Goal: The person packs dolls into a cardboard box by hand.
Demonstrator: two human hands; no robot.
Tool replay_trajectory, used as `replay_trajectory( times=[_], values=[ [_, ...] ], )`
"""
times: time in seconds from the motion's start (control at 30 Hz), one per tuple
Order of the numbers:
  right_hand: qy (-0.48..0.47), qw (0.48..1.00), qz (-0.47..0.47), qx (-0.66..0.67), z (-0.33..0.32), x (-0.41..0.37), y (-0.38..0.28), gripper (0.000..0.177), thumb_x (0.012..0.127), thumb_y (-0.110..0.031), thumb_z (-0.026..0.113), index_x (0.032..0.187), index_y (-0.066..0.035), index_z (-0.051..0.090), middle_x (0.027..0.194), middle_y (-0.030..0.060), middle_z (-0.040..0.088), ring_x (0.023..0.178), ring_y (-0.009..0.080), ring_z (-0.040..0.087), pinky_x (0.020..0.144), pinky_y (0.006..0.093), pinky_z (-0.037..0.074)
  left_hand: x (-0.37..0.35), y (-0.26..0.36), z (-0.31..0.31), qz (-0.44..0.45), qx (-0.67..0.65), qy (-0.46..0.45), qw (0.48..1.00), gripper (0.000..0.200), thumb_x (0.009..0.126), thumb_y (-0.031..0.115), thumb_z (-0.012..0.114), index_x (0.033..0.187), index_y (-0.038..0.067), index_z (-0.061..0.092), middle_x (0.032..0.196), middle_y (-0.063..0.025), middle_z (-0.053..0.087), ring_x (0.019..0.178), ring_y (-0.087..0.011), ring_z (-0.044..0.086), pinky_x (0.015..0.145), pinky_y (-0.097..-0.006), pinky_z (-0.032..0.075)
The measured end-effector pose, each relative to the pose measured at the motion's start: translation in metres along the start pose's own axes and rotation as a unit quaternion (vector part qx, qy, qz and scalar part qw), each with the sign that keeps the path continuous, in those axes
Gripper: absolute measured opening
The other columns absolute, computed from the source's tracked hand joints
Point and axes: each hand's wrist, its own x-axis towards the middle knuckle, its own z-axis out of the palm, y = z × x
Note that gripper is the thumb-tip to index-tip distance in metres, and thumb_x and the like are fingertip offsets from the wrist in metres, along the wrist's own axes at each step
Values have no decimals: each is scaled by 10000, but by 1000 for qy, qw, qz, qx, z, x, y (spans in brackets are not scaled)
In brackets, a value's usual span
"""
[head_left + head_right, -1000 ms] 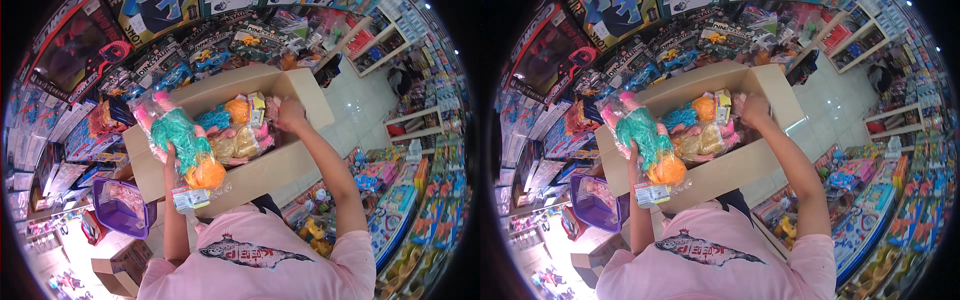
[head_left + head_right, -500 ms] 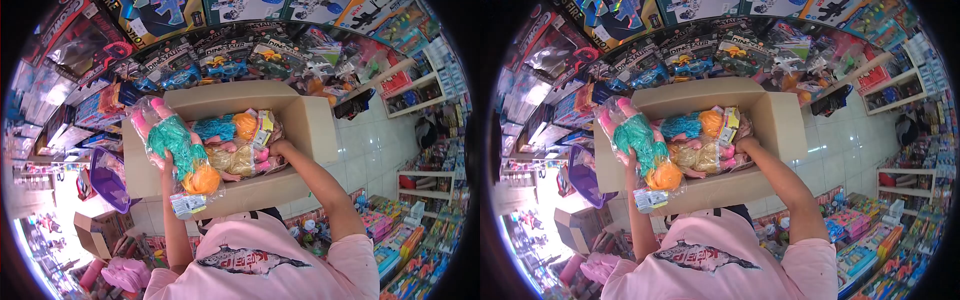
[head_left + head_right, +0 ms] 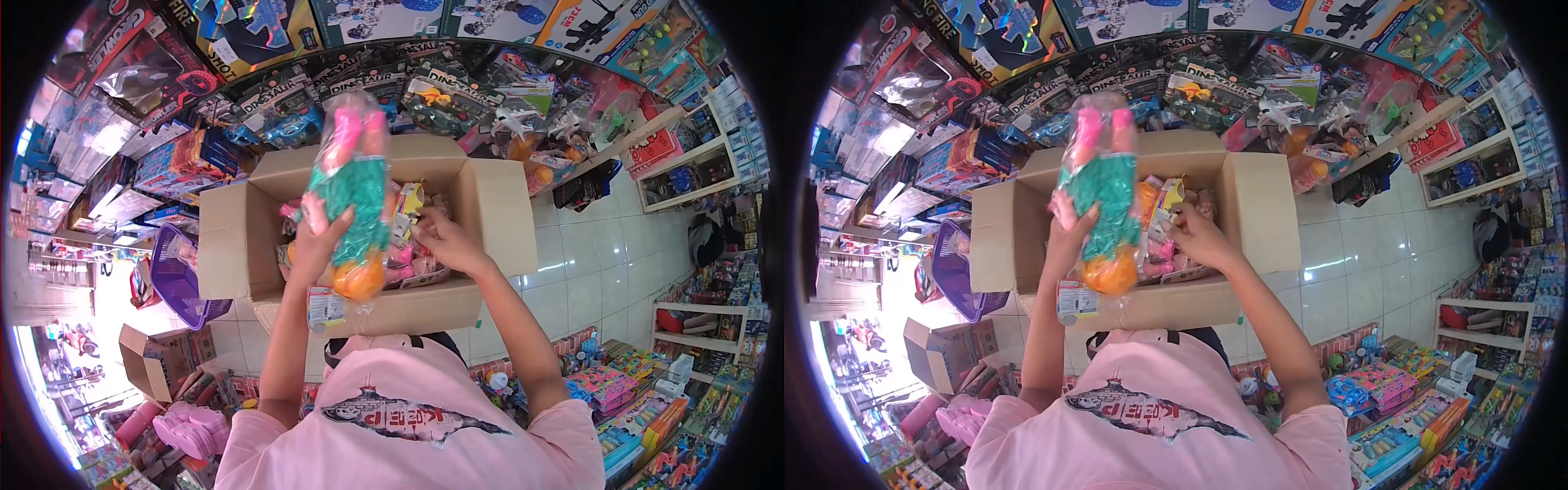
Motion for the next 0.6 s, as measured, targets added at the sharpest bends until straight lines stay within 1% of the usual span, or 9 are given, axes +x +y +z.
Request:
replay_trajectory(
  times=[0.03,0.1,0.17,0.2,0.3,0.37,0.4,0.47,0.6],
  values=[
    [1,1000,0,-1,-2,-11,-11,510,965,-305,577,1333,32,475,1137,222,637,1152,301,602,940,394,475,2,4,16,1,-1,-1,1000,463,895,306,719,1212,-4,586,1060,-18,628,923,-89,576,820,-267,468],
    [37,974,-74,211,-5,-31,-25,649,968,-383,588,1427,9,350,1256,212,580,1182,294,570,984,367,444,3,10,53,39,-129,-50,990,441,931,306,677,1252,24,570,1106,-12,631,974,-89,574,854,-276,467],
    [85,980,-71,168,-15,-41,-28,642,972,-386,584,1422,13,358,1301,211,550,1222,293,539,1011,365,422,0,17,84,-11,-162,-100,982,428,963,305,633,1291,44,547,1165,-14,623,1037,-102,568,893,-288,464],
    [132,981,-68,124,-21,-47,-30,636,976,-389,579,1417,18,366,1346,211,520,1262,292,509,1038,364,401,-2,30,92,-104,-95,-128,982,465,957,304,643,1333,64,514,1177,-8,625,1056,-110,575,917,-302,468],
    [167,980,-12,107,-35,-66,-13,626,974,-375,579,1404,31,375,1322,244,546,1267,338,517,1041,380,397,13,-21,126,-52,-162,-195,966,572,909,332,704,1304,-32,504,1175,-77,627,1070,-131,582,923,-307,474],
    [184,979,-3,81,-46,-79,-7,609,973,-368,576,1402,19,383,1293,252,570,1248,362,538,1030,387,408,23,-76,135,142,125,-102,977,664,834,325,788,1216,-124,481,1111,-151,645,976,-149,633,829,-302,526],
    [173,985,12,21,-53,-90,-15,590,968,-369,573,1390,6,401,1238,263,597,1208,392,561,1010,399,426,13,-53,132,142,124,-99,977,664,834,325,788,1216,-124,481,1111,-151,645,976,-149,633,829,-302,526],
    [161,986,26,-40,-64,-92,-12,571,963,-370,570,1378,-7,420,1183,274,623,1167,422,583,990,410,445,-6,-9,120,-133,75,-205,967,673,785,299,835,1131,-141,461,1027,-181,656,857,-158,664,685,-277,548],
    [38,976,73,-201,-69,-54,-1,496,946,-343,561,1314,-18,487,1133,285,637,1092,462,598,943,484,468,4,-27,113,-131,102,-262,951,733,773,423,827,1116,-114,465,946,-155,623,777,-165,645,621,-293,532]
  ],
)
